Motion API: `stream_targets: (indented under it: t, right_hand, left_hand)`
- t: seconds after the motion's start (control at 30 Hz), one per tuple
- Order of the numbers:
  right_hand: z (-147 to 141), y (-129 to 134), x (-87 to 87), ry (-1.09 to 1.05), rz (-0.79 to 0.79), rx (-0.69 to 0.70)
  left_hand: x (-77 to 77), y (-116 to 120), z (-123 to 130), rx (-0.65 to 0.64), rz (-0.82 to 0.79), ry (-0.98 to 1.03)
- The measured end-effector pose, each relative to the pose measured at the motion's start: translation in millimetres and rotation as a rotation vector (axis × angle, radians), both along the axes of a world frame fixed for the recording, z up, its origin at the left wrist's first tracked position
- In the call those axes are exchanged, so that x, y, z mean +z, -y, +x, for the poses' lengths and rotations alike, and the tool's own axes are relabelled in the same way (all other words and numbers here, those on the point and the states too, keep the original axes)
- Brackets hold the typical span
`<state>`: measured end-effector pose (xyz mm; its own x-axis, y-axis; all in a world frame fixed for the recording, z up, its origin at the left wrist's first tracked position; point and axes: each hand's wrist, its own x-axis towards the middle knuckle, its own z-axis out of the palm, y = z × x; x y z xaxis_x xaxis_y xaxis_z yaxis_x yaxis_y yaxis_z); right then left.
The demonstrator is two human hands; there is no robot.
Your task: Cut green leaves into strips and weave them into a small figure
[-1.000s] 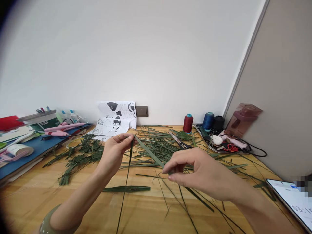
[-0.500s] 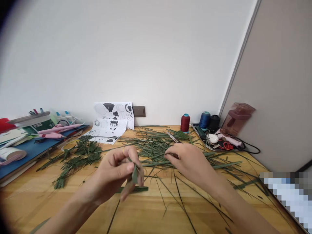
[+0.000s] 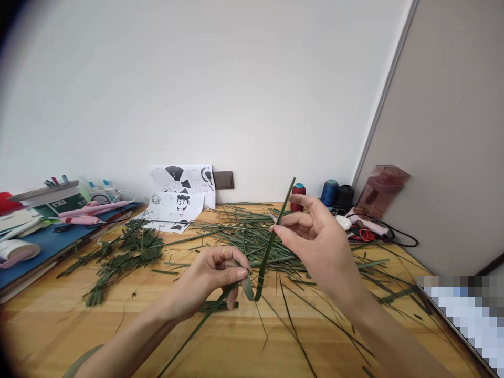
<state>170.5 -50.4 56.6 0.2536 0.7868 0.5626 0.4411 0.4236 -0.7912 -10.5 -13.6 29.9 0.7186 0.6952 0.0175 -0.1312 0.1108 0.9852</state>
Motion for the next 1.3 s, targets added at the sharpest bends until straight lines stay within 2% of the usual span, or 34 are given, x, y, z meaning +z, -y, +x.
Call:
stream_targets:
  t: [0.1, 0.2, 0.3, 0.43, 0.63, 0.83, 1.17, 1.3]
  right_hand:
    - [1.0, 1.8, -4.0, 0.408, 0.208, -0.088]
    - [3.4, 3.7, -5.6, 0.771, 0.490, -0.061]
    - [8.2, 6.1, -4.4, 0.980, 0.657, -0.070]
    - [15.0, 9.9, -2.5, 1.160, 0.792, -0.145]
    - [18.4, 13.8, -3.3, 1.244, 0.861, -0.165]
    - [16.8, 14.7, 0.7, 1.239, 0.927, -0.203]
    - [21.1, 20.5, 0.1, 1.234, 0.820, -0.213]
    - [19.9, 21.3, -0.5, 1.242, 0.828, -0.213]
  left_hand:
    - [-0.4, 0.4, -1.3, -0.005, -0.014, 0.039]
    - [1.4, 0.4, -3.4, 0.011, -0.030, 0.066]
    - [4.6, 0.0, -5.8, 0.019, -0.044, 0.070]
    - [8.0, -0.5, -8.5, 0.009, -0.048, 0.038]
    - [10.0, -1.5, -11.2, 0.028, -0.053, 0.005]
    - [10.4, -4.1, -13.0, 0.018, -0.055, -0.029]
    - [11.2, -4.8, -13.5, 0.037, -0.056, -0.066]
    - [10.8, -5.4, -13.7, 0.057, -0.046, -0.085]
